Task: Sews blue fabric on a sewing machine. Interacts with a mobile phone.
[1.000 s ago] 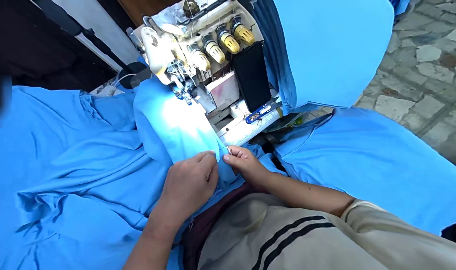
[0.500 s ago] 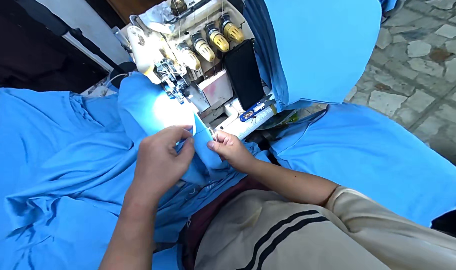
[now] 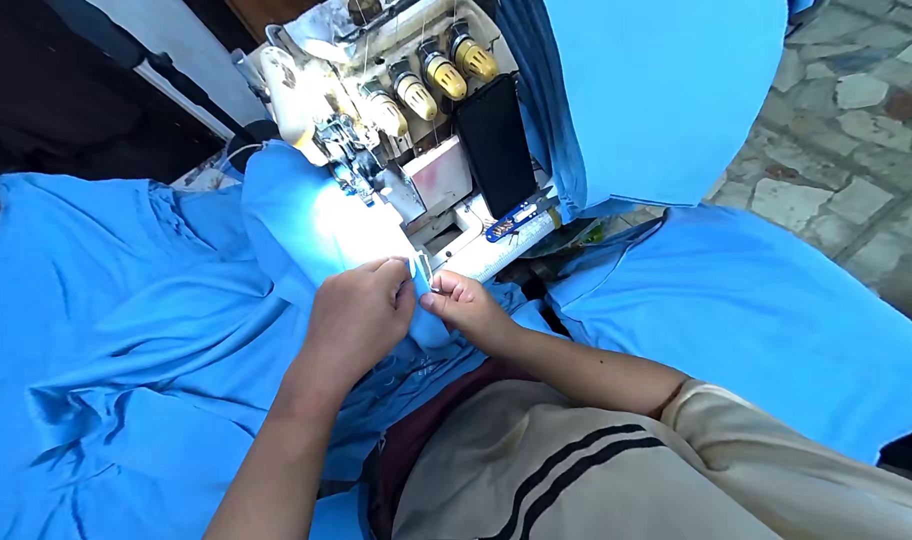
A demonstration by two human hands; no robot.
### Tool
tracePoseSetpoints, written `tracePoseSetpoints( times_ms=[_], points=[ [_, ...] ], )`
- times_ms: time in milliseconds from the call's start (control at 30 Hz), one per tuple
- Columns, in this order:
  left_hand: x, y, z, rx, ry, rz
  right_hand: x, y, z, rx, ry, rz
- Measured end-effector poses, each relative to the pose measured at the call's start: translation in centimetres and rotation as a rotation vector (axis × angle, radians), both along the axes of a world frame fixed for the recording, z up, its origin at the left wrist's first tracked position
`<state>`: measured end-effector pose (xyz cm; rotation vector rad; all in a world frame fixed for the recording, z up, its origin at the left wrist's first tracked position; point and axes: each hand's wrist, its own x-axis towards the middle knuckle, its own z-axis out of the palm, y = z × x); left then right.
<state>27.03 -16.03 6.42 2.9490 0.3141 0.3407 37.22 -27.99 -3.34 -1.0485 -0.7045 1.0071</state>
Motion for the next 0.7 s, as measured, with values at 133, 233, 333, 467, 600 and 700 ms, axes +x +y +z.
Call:
tracePoseSetpoints(
  times_ms=[133, 233, 333, 467, 600, 700],
  points=[
    [0.6, 0.4, -0.1, 0.064, -0.001, 0.004, 0.0, 0.0, -0.1, 0.017, -0.019, -0.020],
    [1.1, 0.4, 0.3, 0.102, 0.006, 0.018, 0.1, -0.1, 0.0, 0.012, -0.077, -0.032],
    [2.3, -1.7, 3.1, 0.033, 0.143, 0.086, 0.1, -0.5, 0.4, -0.011, -0.144, -0.030],
    [2.9, -0.5, 0.8, 0.231, 0.095, 0.142, 0.0, -0.8, 0.3, -0.034, -0.185, -0.004],
    [2.5, -0.3, -1.9, 0.220, -0.023, 0.129, -0.2, -1.1, -0.8, -0.063, -0.234, 0.010],
    [-0.6, -1.2, -3.6, 0.091, -0.206, 0.064, 0.4, -2.3, -2.1, -0.102, -0.306, 0.035]
  ],
)
